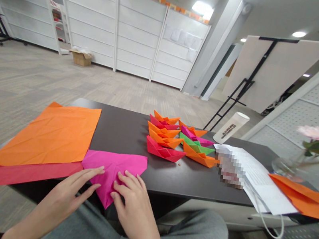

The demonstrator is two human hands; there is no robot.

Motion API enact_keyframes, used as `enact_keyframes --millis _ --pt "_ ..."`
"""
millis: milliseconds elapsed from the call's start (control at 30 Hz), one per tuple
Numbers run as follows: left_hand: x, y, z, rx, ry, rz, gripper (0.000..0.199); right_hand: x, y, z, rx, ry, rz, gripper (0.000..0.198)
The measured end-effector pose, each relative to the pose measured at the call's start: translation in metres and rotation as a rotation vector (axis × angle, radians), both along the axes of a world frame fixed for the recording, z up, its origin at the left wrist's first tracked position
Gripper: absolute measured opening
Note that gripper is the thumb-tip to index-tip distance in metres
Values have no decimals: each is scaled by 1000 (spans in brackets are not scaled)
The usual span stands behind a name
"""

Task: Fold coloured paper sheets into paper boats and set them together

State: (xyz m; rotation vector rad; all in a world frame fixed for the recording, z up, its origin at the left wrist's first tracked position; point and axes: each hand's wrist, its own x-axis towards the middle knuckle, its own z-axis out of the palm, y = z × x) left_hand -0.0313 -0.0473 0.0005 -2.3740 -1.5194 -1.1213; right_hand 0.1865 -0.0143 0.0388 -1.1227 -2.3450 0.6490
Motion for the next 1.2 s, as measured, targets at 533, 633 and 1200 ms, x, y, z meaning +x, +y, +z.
enact_keyframes --millis 533,633,1200 --pt "-2 4 -10 -124 195 -69 38 5 5 1 42 6 -8 28" --pt "-2 3 -7 -136 193 -64 40 4 5 1 57 -5 -19 31" --pt "7 6 -10 -65 430 13 51 -4 7 -8 108 -131 8 43"
